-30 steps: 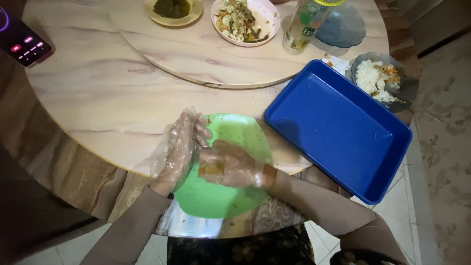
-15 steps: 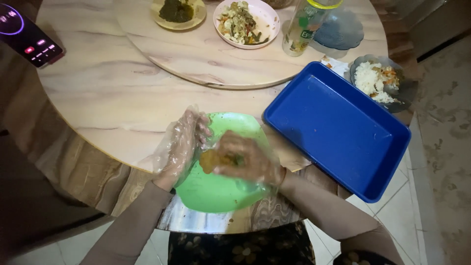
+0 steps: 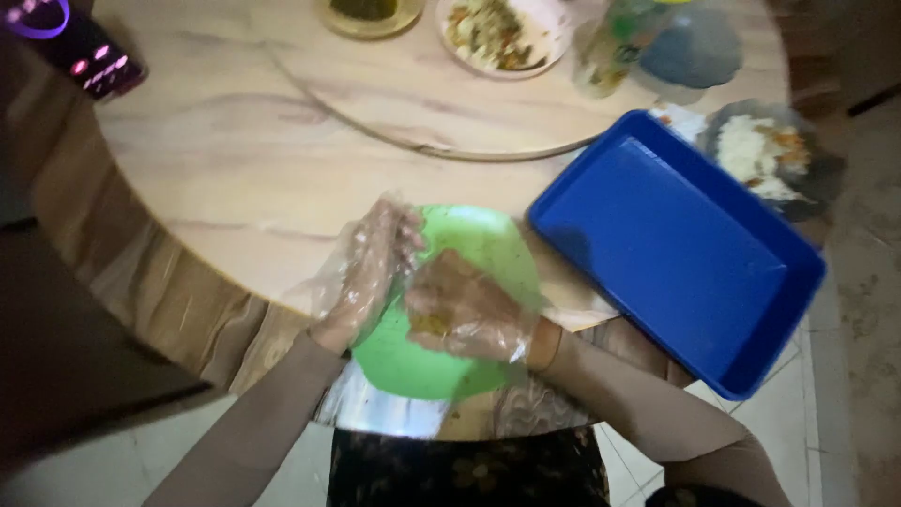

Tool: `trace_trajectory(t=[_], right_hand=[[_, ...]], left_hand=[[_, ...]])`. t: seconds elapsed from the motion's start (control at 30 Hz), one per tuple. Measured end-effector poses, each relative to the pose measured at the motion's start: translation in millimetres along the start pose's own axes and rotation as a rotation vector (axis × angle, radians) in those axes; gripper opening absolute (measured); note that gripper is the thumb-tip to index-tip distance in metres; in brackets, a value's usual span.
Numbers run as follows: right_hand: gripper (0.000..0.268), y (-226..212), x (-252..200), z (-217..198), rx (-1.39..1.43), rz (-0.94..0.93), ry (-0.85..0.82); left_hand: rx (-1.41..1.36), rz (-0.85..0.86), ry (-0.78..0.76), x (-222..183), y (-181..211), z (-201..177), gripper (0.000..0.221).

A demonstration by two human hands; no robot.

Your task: Kneading and shaping a small ball of dough on a plate while wearing plastic gloves.

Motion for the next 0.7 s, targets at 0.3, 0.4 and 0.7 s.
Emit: trace_trajectory(t=[0.3, 0.4, 0.7], right_hand=[[0.020, 14.8, -25.2, 47.5, -0.367, -0.114, -0.305], [0.026, 53.2, -73.9, 77.6, 0.064, 0.050, -0.151], [0.045, 49.8, -33.3, -12.6, 0.787, 0.307, 0.398]], left_hand=[[0.058, 0.102, -0.031, -1.2, 2.2, 7.0, 0.050], [0.059, 0.087, -0.023, -10.9, 8.3, 4.5, 0.049], [0.086, 0.087, -0.020, -50.8, 33.0, 5.6, 0.045]])
Point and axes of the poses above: each hand's wrist, its own x-axis towards the middle knuckle, its own z-axis out of the palm, y = z × x, the point moved 9 cm from there along x, towards the middle knuckle, and after that the axes turned 10 degrees about -z, right-handed, at the moved point
